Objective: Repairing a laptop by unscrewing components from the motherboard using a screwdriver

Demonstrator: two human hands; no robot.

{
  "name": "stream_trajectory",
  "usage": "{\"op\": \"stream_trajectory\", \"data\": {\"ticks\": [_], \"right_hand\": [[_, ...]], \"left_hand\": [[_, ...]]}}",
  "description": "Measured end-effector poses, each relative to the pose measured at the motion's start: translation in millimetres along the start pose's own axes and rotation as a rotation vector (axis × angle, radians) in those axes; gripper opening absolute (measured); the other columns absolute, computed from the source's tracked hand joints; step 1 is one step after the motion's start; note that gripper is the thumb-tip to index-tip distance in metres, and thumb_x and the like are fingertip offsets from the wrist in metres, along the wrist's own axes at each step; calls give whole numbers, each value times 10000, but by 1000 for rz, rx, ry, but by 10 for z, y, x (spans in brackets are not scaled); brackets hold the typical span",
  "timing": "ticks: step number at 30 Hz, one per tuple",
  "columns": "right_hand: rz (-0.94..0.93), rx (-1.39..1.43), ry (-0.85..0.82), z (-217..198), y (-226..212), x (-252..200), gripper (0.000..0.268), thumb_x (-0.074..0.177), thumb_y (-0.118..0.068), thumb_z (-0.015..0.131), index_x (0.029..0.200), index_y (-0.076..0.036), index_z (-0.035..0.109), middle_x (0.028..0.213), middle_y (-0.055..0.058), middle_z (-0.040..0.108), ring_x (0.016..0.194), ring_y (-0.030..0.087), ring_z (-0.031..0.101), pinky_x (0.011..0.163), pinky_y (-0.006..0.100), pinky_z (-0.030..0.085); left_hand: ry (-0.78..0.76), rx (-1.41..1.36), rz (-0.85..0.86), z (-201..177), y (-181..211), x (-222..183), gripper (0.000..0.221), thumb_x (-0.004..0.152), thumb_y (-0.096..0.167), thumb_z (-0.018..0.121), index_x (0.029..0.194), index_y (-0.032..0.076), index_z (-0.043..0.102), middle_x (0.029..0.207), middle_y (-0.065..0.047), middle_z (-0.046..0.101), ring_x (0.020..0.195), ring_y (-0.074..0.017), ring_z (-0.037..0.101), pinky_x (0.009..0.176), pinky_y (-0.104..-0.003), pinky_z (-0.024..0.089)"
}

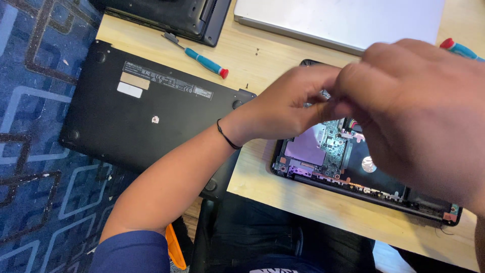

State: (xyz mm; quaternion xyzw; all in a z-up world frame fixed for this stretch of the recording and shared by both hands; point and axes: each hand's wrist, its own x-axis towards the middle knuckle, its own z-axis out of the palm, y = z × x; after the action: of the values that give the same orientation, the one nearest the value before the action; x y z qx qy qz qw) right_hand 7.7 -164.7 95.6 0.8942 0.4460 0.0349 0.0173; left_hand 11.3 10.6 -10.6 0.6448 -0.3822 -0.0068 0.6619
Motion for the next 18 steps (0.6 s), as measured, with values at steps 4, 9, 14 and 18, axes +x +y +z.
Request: {"op": "stream_trajectory", "data": {"ticks": [4, 9, 14, 18], "right_hand": [[-23, -163, -49, -26, -8, 22, 178, 894, -229, 545, 1072, -246, 545, 859, -29, 546, 856, 266, 559, 629, 399, 474], [11, -184, -88, -58, -96, 38, 576, 644, -44, 580, 1165, -286, 543, 874, -26, 541, 833, 268, 545, 541, 412, 462], [251, -283, -261, -119, -139, 83, 352, 991, -592, 358, 1017, -279, 515, 867, -49, 627, 772, 291, 671, 492, 428, 467], [257, -286, -275, -123, -150, 68, 310, 1050, -461, 336, 965, -216, 506, 881, -44, 641, 673, 342, 674, 418, 434, 419]], "left_hand": [[-53, -60, -109, -27, 58, 10, 165, 949, 212, 567, 995, 54, 575, 946, -52, 628, 923, -129, 594, 791, -280, 513], [111, -75, -290, 43, 59, 8, 187, 718, -80, 658, 810, 76, 610, 758, -40, 697, 749, -113, 694, 673, -240, 585], [162, 101, -136, 92, 58, -5, 145, 804, 249, 616, 856, 114, 607, 779, 32, 596, 760, -68, 524, 636, -240, 460], [226, 21, -237, 145, 118, 7, 230, 720, -43, 705, 724, 147, 575, 718, 56, 560, 739, -43, 549, 646, -225, 562]]}}
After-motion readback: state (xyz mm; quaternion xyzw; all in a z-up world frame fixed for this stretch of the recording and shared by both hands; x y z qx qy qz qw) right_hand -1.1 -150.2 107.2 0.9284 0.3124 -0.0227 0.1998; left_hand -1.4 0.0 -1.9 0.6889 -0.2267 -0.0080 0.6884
